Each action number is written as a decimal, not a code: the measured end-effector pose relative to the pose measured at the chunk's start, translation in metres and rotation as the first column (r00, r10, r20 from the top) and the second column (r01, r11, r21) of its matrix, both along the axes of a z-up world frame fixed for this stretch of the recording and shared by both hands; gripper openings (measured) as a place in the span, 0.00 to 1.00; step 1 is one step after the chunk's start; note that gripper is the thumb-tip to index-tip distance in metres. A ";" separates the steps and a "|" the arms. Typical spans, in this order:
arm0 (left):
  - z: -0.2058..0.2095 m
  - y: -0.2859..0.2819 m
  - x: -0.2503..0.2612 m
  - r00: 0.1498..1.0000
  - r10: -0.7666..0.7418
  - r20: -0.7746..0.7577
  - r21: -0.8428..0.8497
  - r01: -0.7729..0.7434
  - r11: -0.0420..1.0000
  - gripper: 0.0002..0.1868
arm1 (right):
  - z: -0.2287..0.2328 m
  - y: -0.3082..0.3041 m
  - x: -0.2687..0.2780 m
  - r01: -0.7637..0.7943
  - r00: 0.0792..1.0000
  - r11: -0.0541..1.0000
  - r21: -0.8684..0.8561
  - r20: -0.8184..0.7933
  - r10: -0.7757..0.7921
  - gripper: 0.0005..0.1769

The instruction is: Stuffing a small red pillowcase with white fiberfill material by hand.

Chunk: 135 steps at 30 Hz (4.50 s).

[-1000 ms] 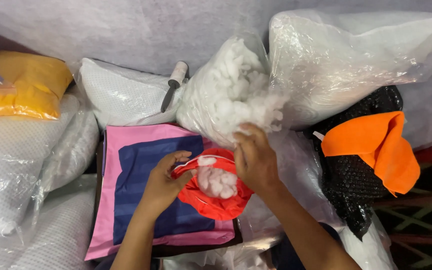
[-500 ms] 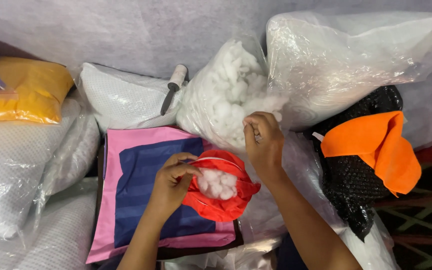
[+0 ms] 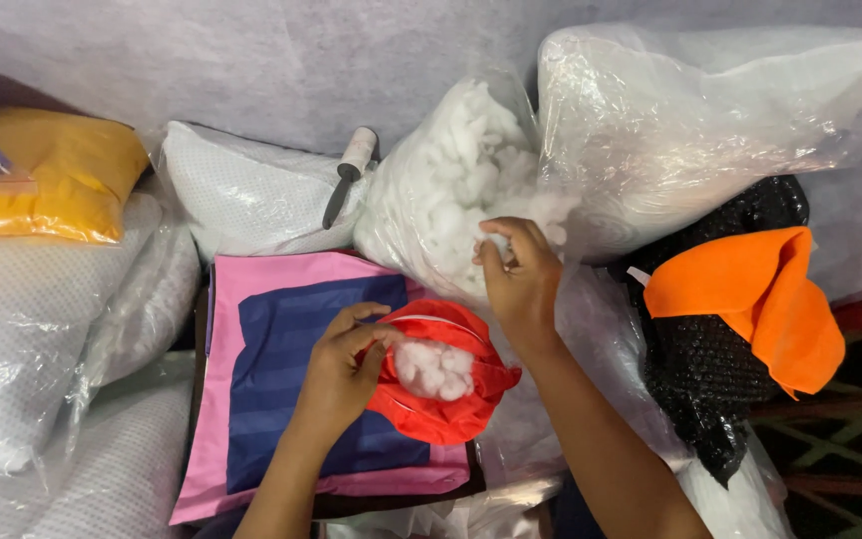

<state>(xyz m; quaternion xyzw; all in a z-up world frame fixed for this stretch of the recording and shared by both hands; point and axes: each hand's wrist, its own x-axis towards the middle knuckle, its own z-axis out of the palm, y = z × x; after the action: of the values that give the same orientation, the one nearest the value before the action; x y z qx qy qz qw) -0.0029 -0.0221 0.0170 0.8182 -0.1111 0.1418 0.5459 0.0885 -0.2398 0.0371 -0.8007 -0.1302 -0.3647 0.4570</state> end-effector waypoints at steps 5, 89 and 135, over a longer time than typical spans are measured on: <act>0.000 0.003 0.003 1.000 0.022 0.018 0.025 -0.023 0.999 0.13 | 0.028 0.000 -0.014 -0.135 0.990 0.945 0.298 0.083 0.115 0.06; 0.014 -0.109 0.149 0.762 -0.092 0.640 0.491 -0.314 0.812 0.08 | 0.002 -0.045 -0.011 -0.117 0.985 0.992 0.055 0.132 0.109 0.12; 0.071 -0.069 0.058 0.977 -0.010 -0.214 -0.802 -0.169 0.573 0.10 | -0.023 -0.031 -0.053 -0.511 0.817 0.770 0.383 -0.063 0.573 0.37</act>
<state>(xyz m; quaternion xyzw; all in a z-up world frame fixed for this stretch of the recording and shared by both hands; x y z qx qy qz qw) 0.0553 -0.0911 0.0883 0.4893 0.0574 0.1207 0.8618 0.0357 -0.2713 0.0138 -0.6636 -0.2486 -0.1618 0.6868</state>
